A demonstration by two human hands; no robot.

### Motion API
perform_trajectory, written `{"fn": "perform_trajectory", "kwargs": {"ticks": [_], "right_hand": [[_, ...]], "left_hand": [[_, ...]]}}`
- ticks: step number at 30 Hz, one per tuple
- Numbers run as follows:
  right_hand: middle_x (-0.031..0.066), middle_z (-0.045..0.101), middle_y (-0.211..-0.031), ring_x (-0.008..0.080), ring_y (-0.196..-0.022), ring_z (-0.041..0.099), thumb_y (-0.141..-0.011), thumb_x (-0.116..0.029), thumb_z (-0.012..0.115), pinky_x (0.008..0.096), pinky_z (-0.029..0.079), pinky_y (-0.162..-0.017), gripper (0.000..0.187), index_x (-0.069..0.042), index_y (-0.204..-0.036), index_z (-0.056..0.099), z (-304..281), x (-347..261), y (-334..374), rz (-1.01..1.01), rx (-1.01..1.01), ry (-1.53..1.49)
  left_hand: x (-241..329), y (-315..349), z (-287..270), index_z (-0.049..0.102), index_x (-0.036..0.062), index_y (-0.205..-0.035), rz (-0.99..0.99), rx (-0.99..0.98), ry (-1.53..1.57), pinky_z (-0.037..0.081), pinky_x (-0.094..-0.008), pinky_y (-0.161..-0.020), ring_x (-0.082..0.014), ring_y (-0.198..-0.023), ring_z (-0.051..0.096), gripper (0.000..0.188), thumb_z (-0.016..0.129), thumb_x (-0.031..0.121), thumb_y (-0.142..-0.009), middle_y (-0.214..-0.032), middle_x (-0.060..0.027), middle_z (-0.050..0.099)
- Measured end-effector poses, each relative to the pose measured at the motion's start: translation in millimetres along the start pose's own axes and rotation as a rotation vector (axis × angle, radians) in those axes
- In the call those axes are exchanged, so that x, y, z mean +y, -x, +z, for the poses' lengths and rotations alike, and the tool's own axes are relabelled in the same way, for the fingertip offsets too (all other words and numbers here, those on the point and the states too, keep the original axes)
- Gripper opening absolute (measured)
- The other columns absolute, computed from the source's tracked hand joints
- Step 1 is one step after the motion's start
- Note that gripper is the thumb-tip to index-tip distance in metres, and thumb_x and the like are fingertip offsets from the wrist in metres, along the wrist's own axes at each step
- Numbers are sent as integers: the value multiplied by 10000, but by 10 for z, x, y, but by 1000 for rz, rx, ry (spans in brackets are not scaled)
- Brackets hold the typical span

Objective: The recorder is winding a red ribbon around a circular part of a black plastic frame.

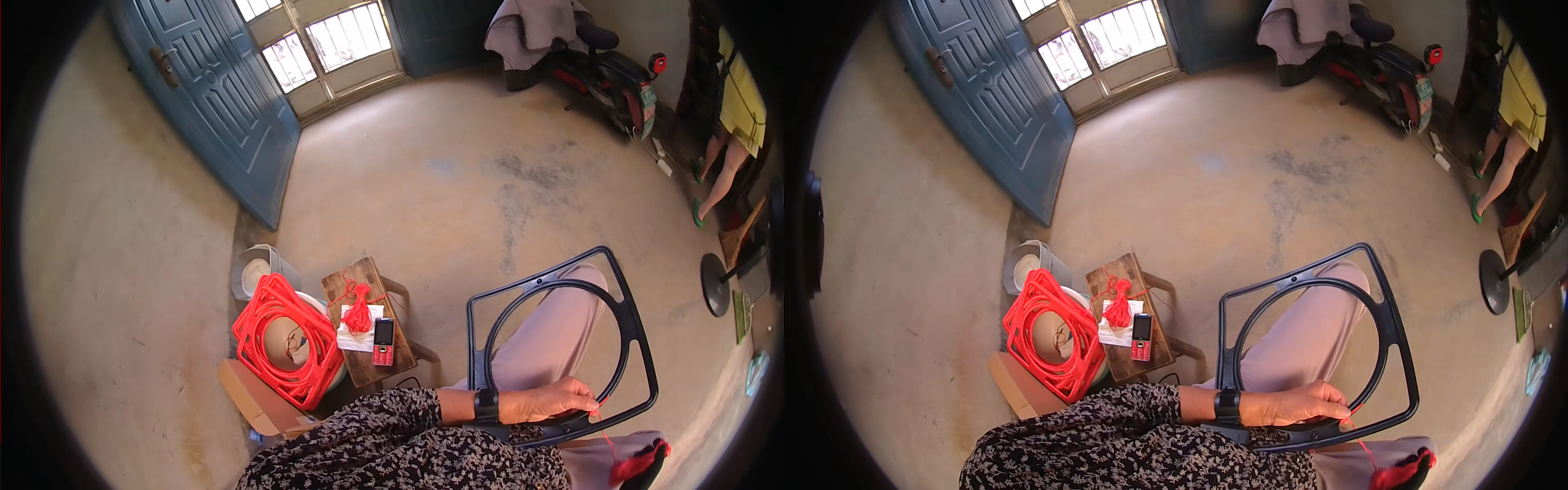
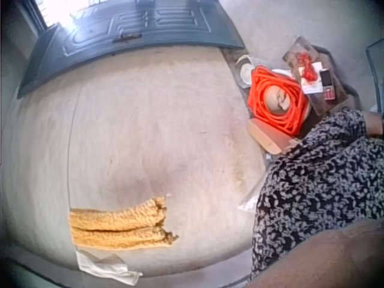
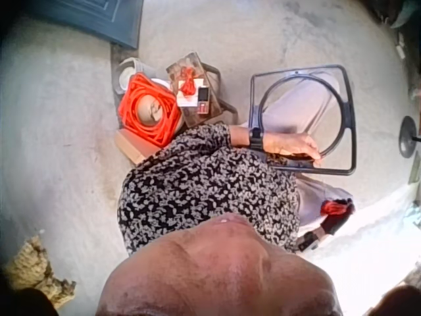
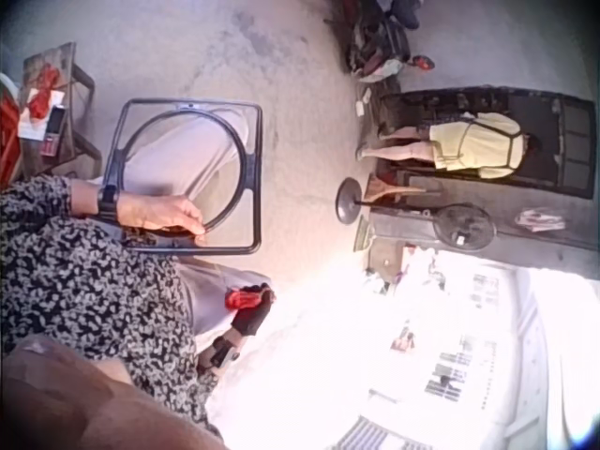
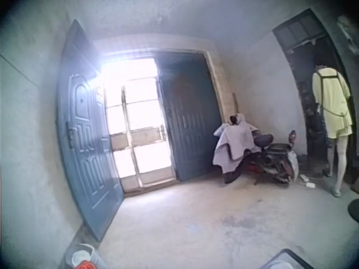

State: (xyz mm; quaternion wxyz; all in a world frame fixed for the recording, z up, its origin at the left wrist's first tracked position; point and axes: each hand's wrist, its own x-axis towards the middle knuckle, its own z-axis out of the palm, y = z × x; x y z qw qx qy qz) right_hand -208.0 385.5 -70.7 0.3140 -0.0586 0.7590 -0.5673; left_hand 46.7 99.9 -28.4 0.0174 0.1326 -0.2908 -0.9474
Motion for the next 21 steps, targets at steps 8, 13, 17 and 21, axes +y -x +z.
{"fn": "perform_trajectory", "kwargs": {"ticks": [8,13,17,21], "right_hand": [[39,608,-847,122,-731,561,-865,-96,570,273,482,-679,148,-24,-994,567,1514,-318,-138,-833,129,210],[54,595,-863,138,-741,565,-858,-108,579,287,483,-683,218,-29,-1060,558,1973,-486,446,-407,-221,-69],[65,585,-875,151,-750,568,-853,-118,586,298,484,-686,277,-32,-1114,551,2053,-584,510,-286,-251,-141],[99,584,-909,204,-820,574,-872,-188,561,331,479,-766,329,-15,-1149,522,2018,-482,501,-469,-287,-58]], "left_hand": [[-106,-73,15,627,27,-897,-142,-31,-50,451,-198,-537,-50,-636,569,189,659,208,-856,-771,-4,626],[-283,-130,-64,629,22,-898,-160,-113,28,445,-192,-526,-53,-616,566,179,668,190,-849,-781,-5,631],[-254,-154,-49,650,21,-780,-159,-80,-36,414,-183,-520,-32,-598,524,183,678,189,-847,-764,33,619],[-235,-122,-59,670,32,-723,-67,-36,-162,341,-189,-486,-11,-562,439,218,678,208,-850,-722,78,581]]}}
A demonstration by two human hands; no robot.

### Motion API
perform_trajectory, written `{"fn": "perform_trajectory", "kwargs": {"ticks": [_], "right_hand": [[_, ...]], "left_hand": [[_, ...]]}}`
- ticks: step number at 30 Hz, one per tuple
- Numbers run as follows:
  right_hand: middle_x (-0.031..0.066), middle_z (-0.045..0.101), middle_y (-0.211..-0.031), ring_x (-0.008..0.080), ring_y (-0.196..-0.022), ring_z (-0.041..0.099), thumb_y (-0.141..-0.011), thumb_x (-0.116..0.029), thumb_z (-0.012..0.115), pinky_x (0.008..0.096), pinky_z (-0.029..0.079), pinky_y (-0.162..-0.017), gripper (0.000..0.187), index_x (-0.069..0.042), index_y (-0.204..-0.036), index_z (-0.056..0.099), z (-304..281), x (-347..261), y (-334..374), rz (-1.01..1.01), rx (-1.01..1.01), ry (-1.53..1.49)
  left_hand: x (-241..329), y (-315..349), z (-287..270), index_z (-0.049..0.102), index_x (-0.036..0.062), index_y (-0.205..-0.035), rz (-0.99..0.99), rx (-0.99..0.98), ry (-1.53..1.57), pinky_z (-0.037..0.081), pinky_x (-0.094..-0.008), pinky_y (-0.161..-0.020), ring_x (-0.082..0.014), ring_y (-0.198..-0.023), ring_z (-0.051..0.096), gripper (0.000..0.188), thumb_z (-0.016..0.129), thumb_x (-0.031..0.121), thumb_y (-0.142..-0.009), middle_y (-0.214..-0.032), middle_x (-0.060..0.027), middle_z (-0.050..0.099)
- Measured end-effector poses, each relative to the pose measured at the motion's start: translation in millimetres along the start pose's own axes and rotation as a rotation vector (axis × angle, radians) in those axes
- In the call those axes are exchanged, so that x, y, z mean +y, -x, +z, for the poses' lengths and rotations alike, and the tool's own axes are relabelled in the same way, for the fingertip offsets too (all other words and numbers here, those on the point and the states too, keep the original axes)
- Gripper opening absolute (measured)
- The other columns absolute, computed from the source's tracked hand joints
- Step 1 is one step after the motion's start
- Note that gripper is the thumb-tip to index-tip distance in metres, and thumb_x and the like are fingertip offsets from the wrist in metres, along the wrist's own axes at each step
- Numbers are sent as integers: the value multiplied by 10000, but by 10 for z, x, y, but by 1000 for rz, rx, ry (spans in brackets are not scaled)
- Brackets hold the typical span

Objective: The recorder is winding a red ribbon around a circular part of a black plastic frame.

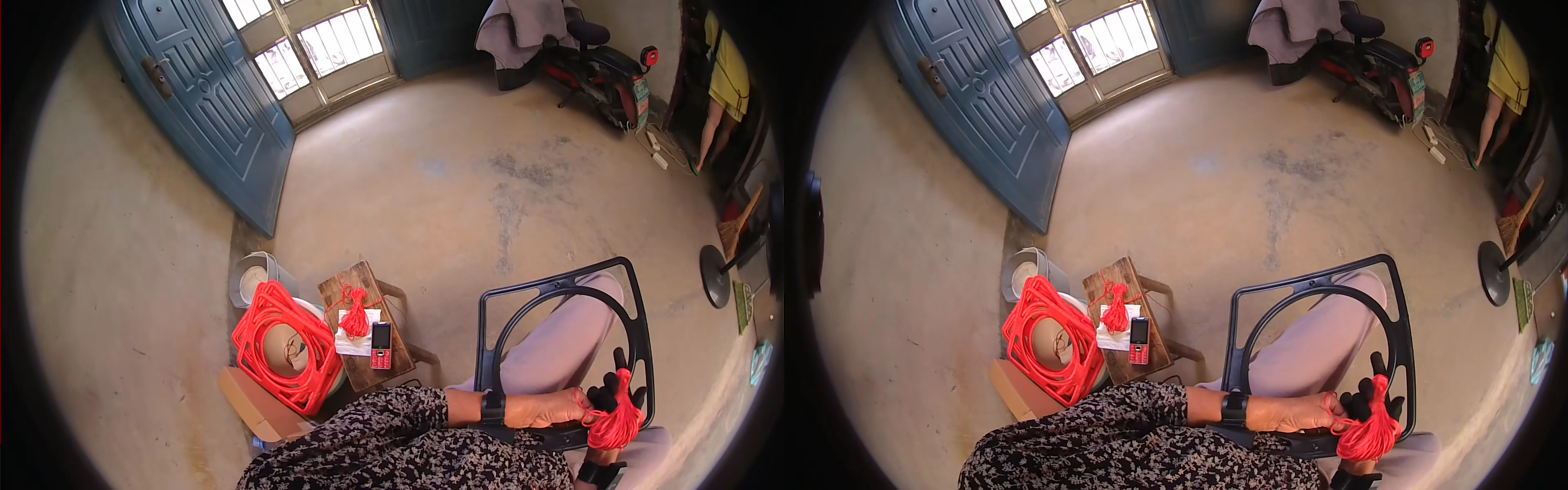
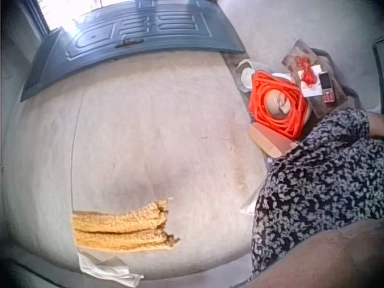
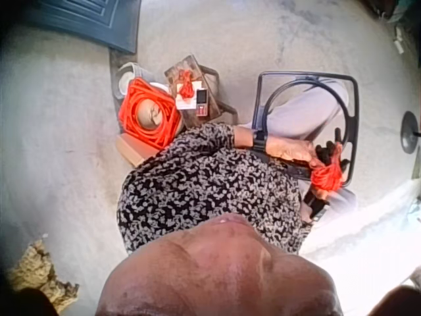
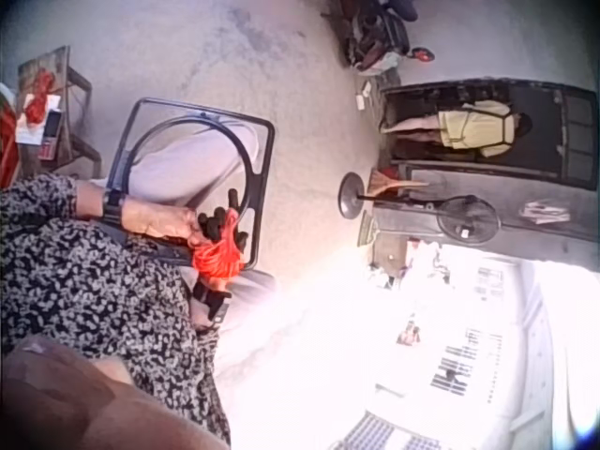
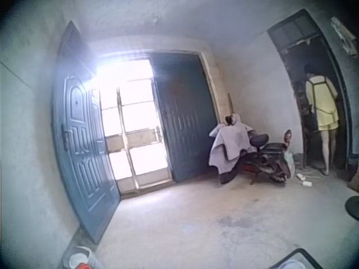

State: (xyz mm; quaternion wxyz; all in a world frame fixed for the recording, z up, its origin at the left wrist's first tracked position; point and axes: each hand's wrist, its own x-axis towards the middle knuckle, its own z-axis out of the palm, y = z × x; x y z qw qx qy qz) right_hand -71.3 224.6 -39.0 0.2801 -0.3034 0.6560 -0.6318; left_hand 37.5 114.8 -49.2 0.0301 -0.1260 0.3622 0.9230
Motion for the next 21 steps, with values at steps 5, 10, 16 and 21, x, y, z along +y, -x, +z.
{"fn": "perform_trajectory", "kwargs": {"ticks": [5,10,16,21], "right_hand": [[151,568,-1058,290,-996,569,-915,-360,508,399,455,-929,482,-6,-1233,432,-180,-14,-138,-54,-180,-83],[151,531,-1229,277,-1062,552,-911,-432,513,413,454,-908,616,-52,-1366,348,-290,-213,-264,545,-307,-592],[140,544,-1205,253,-1007,581,-946,-355,458,382,514,-818,525,-55,-1364,357,-688,269,-172,422,-334,-371],[138,564,-1070,254,-965,570,-918,-272,502,351,494,-837,444,6,-1256,427,-289,-40,100,38,-4,19]], "left_hand": [[40,12,82,667,35,-801,133,-25,23,265,-201,-453,-7,-548,393,201,674,228,-854,-692,84,550],[23,6,-7,647,12,-856,108,43,-137,332,-205,-485,-30,-593,442,245,675,256,-852,-691,64,526],[100,56,6,634,33,-829,142,-28,-113,348,-180,-487,-18,-604,478,256,692,282,-835,-677,53,548],[99,93,50,636,39,-839,9,27,-25,374,-180,-503,-24,-613,505,203,673,239,-841,-706,31,583]]}}
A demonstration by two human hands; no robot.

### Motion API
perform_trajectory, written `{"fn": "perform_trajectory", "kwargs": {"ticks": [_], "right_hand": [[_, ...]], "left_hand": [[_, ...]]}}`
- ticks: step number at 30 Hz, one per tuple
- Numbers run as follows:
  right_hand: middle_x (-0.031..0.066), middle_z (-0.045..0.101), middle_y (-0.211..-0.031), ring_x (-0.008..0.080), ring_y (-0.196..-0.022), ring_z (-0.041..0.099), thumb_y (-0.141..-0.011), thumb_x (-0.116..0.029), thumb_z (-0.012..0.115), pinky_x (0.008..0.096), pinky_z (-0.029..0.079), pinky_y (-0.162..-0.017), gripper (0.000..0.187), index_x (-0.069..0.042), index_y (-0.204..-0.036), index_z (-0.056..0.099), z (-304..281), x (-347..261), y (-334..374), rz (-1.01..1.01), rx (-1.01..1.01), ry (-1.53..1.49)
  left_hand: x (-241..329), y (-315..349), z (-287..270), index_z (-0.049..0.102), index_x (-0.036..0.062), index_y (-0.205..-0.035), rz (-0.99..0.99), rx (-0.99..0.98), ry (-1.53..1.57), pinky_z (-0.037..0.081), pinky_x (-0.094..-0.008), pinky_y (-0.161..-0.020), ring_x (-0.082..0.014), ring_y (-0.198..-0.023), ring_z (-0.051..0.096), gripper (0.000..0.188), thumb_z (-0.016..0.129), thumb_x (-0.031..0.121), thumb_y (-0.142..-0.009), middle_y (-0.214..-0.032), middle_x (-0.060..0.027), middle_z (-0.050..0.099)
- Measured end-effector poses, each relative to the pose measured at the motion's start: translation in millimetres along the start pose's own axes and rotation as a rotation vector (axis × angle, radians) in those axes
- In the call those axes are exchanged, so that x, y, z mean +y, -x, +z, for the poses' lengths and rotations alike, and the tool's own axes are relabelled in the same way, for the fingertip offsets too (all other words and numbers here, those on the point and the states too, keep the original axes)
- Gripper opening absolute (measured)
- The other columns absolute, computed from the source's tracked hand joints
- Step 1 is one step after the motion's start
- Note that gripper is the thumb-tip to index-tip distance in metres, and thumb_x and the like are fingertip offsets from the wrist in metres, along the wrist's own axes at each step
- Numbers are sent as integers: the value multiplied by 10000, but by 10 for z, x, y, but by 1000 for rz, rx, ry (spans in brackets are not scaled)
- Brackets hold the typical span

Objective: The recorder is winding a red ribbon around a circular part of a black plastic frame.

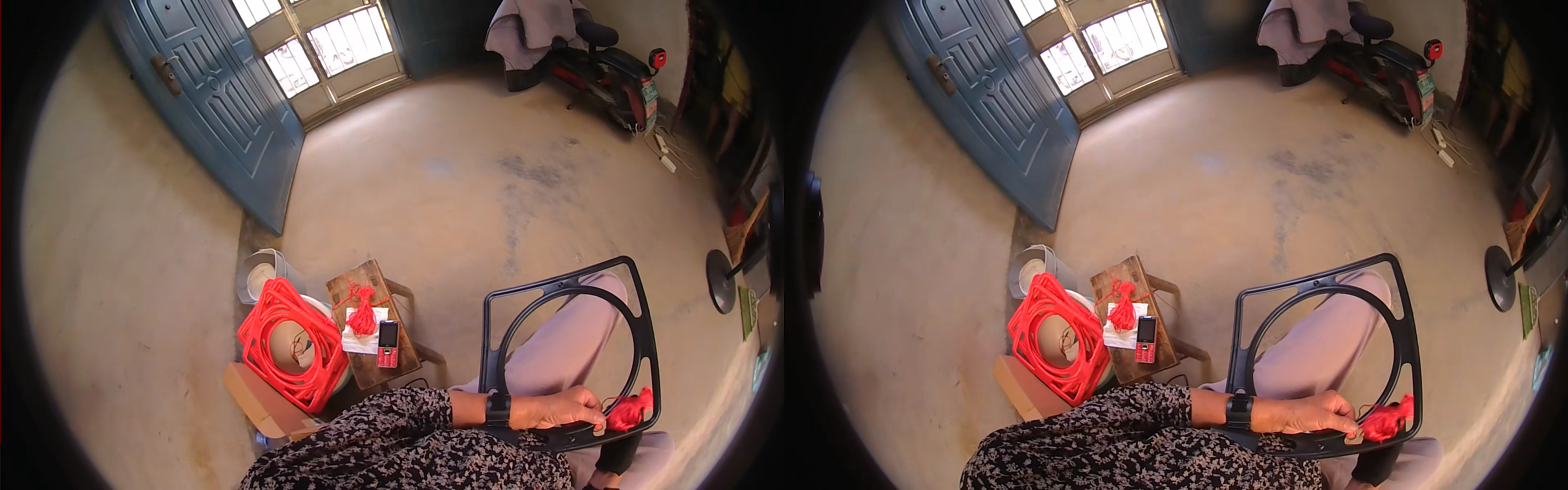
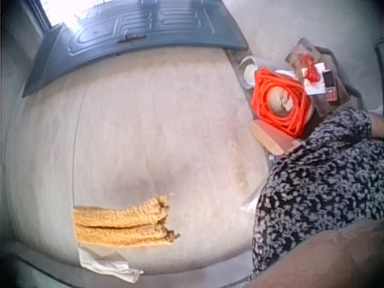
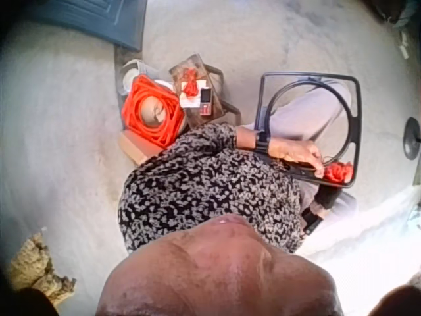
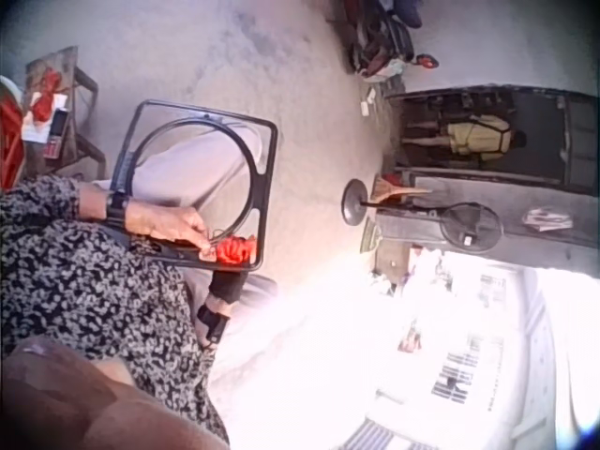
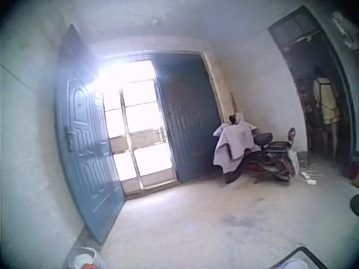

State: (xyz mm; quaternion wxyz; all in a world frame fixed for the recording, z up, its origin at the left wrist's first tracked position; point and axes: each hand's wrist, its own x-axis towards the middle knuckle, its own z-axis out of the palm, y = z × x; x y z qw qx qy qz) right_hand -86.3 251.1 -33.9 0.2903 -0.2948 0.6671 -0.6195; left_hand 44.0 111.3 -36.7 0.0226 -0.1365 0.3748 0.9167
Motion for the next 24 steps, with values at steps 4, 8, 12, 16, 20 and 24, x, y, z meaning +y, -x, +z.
{"fn": "perform_trajectory", "kwargs": {"ticks": [4,8,12,16,20,24], "right_hand": [[88,568,-951,192,-838,547,-885,-229,563,335,478,-761,353,-9,-1153,503,-455,216,-25,-2,267,-74],[-72,336,-501,78,-408,329,-984,-357,383,241,329,-416,358,-161,-686,417,-719,38,-34,116,606,-542],[-46,329,-548,57,-365,297,-934,-368,469,220,292,-380,299,-69,-944,484,-770,10,202,125,-58,-1474],[-33,367,-570,58,-358,327,-926,-333,483,234,325,-368,347,-19,-1074,461,-818,118,472,4,-92,-1412],[-39,348,-542,61,-345,311,-923,-334,487,229,308,-347,343,-26,-1073,465,-851,109,554,-7,-41,-1342],[-8,457,-759,96,-610,440,-867,-234,595,232,386,-576,253,-69,-1023,484,-603,-23,494,239,217,-967]], "left_hand": [[-152,-101,2,646,56,-820,6,-15,-43,386,-195,-512,-35,-605,513,175,656,229,-842,-715,18,599],[325,105,-5,675,51,-848,5,28,-516,412,-230,-580,-63,-676,524,254,618,299,-851,-747,2,619],[287,170,-32,572,23,-978,-91,152,33,486,-183,-639,-75,-701,590,178,598,174,-888,-828,-24,619],[198,33,-162,549,56,-1030,-78,100,-54,480,-169,-626,-33,-724,578,172,579,174,-910,-875,4,612],[191,12,-117,548,56,-1038,-107,98,-50,485,-166,-621,-36,-723,588,168,562,178,-923,-883,1,616],[107,20,-106,566,45,-951,-25,126,-61,481,-163,-598,-41,-708,599,115,582,152,-913,-848,-9,626]]}}
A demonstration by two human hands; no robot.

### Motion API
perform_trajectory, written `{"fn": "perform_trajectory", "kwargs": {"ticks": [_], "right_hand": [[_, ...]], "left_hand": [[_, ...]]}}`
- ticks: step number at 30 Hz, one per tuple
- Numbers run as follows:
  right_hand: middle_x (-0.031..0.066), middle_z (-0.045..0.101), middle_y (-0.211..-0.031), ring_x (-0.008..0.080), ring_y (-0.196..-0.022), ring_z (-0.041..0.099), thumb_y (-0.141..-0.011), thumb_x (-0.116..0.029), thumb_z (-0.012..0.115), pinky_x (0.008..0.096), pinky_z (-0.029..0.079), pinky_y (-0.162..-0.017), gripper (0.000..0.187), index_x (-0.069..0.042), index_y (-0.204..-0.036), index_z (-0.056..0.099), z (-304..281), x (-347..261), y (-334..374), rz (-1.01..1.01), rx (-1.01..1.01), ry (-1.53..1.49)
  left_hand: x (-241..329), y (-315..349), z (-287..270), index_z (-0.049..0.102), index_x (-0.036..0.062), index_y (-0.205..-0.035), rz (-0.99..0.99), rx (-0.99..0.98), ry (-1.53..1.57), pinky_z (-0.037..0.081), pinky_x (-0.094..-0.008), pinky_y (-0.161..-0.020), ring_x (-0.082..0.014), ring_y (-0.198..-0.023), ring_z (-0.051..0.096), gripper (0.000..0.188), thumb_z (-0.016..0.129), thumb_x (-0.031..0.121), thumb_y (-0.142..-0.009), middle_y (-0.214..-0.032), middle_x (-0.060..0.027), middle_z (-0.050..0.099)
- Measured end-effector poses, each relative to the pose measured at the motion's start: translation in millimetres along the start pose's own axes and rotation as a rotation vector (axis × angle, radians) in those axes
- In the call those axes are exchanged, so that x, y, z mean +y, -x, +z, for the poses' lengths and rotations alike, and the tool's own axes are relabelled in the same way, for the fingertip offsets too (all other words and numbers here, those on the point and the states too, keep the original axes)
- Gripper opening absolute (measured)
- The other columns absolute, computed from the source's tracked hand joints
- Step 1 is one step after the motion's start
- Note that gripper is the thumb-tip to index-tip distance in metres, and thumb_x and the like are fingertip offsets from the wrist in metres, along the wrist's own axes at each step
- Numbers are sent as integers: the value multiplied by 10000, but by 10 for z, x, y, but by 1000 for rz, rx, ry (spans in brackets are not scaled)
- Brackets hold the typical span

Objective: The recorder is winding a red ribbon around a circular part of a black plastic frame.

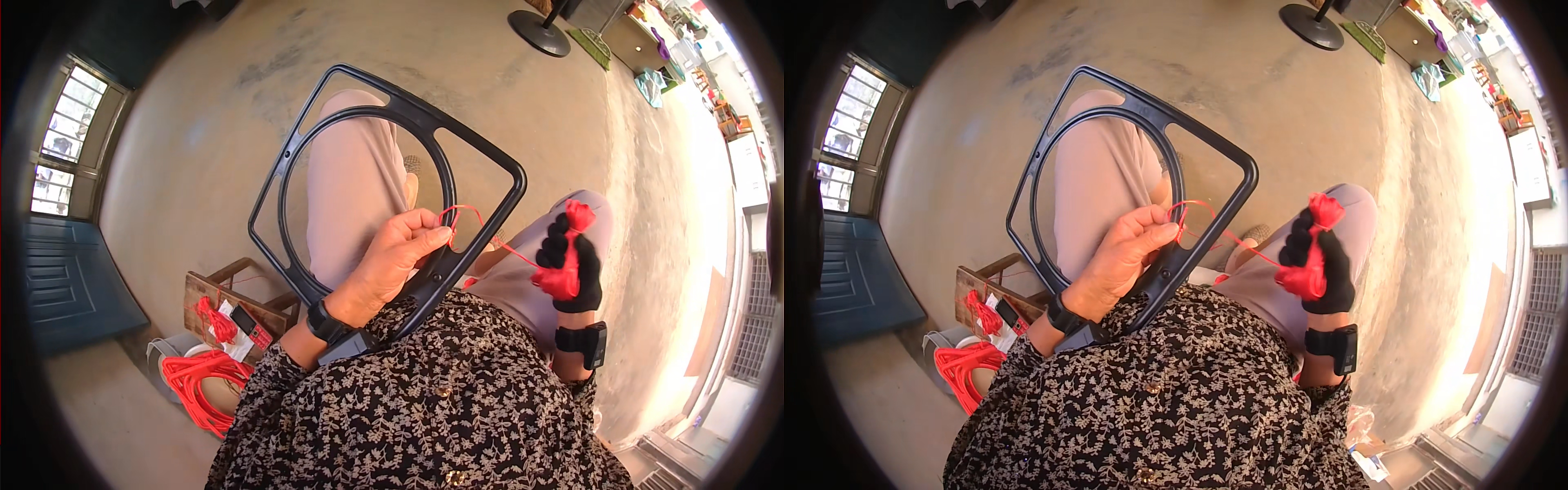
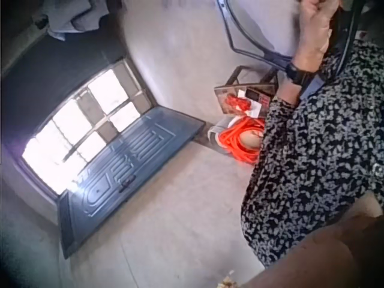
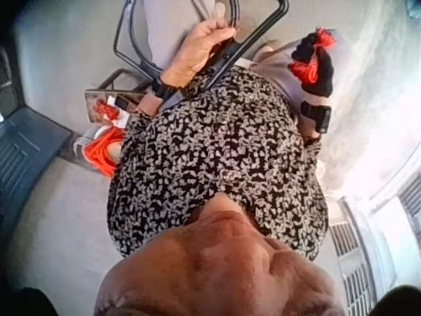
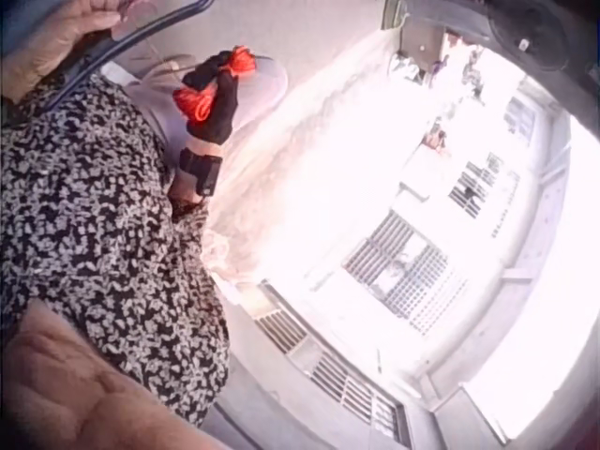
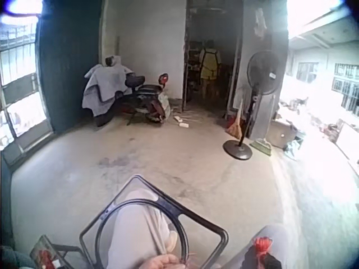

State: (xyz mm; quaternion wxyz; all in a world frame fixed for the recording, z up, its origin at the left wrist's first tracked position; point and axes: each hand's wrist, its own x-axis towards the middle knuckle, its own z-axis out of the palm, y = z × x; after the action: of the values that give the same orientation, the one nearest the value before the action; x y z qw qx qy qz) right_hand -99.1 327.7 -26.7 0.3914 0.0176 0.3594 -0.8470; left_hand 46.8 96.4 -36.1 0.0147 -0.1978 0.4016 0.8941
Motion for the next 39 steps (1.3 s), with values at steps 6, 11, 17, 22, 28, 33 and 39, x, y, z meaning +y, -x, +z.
{"fn": "perform_trajectory", "kwargs": {"ticks": [6,11,17,22,28,33,39], "right_hand": [[15,572,-881,94,-763,559,-850,-138,598,237,470,-679,252,-51,-1073,519,510,326,-342,20,-20,420],[26,604,-838,96,-742,590,-825,-151,623,238,484,-686,323,-8,-1100,534,747,461,-525,131,-227,472],[47,608,-831,92,-703,586,-819,-133,633,227,471,-625,200,-8,-967,582,621,529,-621,166,-321,479],[31,591,-771,108,-677,584,-806,-124,638,245,471,-611,145,-34,-891,563,405,548,-587,131,-239,426],[-5,539,-711,87,-647,539,-820,-151,595,224,433,-556,186,-38,-966,566,-49,314,-357,182,-11,556],[-27,486,-740,97,-590,461,-898,-343,574,236,390,-545,316,-71,-1054,541,-421,-88,9,-141,233,26],[-48,430,-633,94,-589,426,-897,-343,589,252,393,-571,272,-75,-888,543,-1574,-756,449,-470,252,-222]], "left_hand": [[-37,19,-19,572,43,-898,79,-2,-24,487,-175,-606,-48,-687,597,91,585,132,-910,-820,-4,628],[-27,1,15,581,57,-890,48,92,96,473,-173,-572,-39,-642,572,170,543,214,-942,-773,15,604],[-21,-9,1,587,67,-875,35,59,37,469,-172,-564,-33,-628,562,179,534,224,-944,-760,22,598],[0,-30,-24,577,59,-859,21,17,70,500,-206,-572,-64,-635,588,132,555,171,-924,-759,-5,608],[4,-70,-88,580,54,-857,-1,22,124,513,-214,-598,-82,-647,600,125,565,163,-916,-766,-13,610],[23,-53,-121,599,36,-909,-54,21,177,524,-224,-612,-98,-659,614,130,568,163,-913,-782,-24,621],[-3,-66,-72,607,22,-950,-47,-20,218,528,-229,-622,-104,-671,625,151,571,164,-912,-793,-32,629]]}}
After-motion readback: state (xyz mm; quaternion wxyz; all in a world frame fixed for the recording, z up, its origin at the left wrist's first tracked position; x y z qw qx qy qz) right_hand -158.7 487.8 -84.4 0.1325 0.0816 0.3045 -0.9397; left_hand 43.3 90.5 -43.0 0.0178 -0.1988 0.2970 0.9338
